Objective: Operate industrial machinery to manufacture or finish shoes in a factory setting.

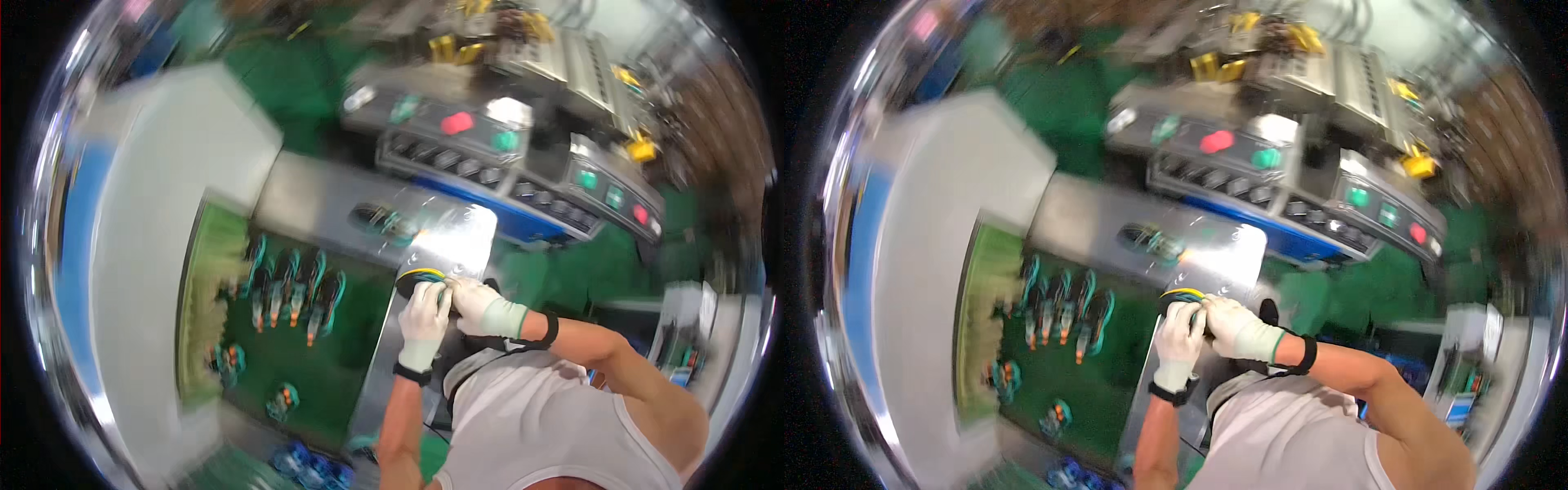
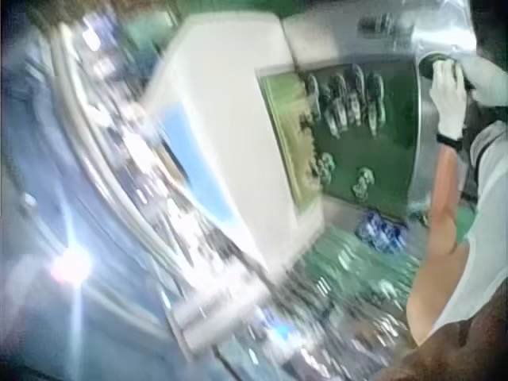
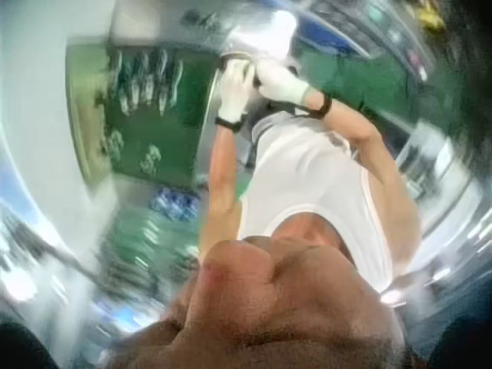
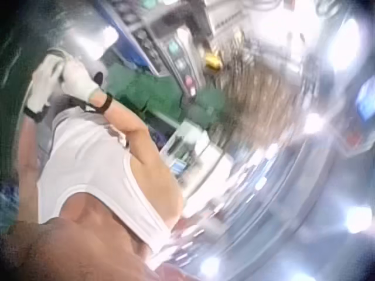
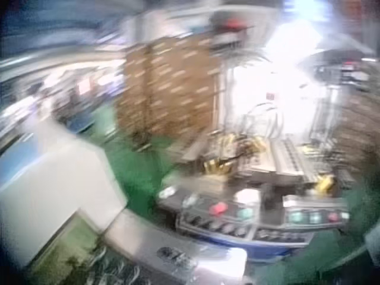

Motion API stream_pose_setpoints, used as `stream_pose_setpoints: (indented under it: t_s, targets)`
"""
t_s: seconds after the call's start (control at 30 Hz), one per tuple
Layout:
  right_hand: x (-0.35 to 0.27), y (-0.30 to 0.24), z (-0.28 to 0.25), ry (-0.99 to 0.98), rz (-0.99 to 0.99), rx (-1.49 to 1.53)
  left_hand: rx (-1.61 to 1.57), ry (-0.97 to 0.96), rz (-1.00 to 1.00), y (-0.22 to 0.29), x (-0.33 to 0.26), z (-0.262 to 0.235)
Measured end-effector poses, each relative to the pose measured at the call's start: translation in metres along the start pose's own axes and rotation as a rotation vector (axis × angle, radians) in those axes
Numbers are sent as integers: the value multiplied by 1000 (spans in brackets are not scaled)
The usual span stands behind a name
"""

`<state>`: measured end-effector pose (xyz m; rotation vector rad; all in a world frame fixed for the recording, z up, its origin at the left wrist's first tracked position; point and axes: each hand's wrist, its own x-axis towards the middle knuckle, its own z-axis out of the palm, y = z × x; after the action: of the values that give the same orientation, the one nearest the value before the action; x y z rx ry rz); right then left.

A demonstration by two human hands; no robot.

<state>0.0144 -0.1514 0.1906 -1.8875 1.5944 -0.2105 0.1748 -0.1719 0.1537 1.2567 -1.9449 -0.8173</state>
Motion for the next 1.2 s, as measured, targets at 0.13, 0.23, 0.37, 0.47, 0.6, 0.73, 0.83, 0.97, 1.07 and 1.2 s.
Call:
stream_pose_setpoints:
  t_s: [0.13, 0.23, 0.37, 0.47, 0.6, 0.73, 0.83, 0.97, 1.07, 1.2]
  targets:
    - [-64, 74, -95, 297, 214, 307, -114, -144, 406, 108, 90, 55]
    - [-138, 144, -143, 459, 391, 680, -378, -331, 513, 199, 141, 87]
    - [-230, 172, -168, 743, 257, 1486, -300, -234, 692, 251, 177, 132]
    - [-267, 215, -178, 924, 274, 1577, -317, -281, 557, 265, 183, 168]
    - [-286, 260, -176, 1284, 105, 1593, -275, -419, 538, 270, 187, 220]
    - [-301, 314, -169, 1419, -58, 1812, -329, -508, 481, 273, 189, 253]
    - [-289, 329, -186, 1429, -89, 1801, -314, -531, 464, 273, 192, 253]
    - [-269, 351, -197, 1443, 26, 1826, -258, -499, 480, 266, 202, 248]
    - [-259, 365, -183, 1631, 81, 1775, -229, -507, 515, 259, 205, 242]
    - [-242, 360, -189, 1467, 30, 1859, -245, -524, 449, 247, 207, 226]
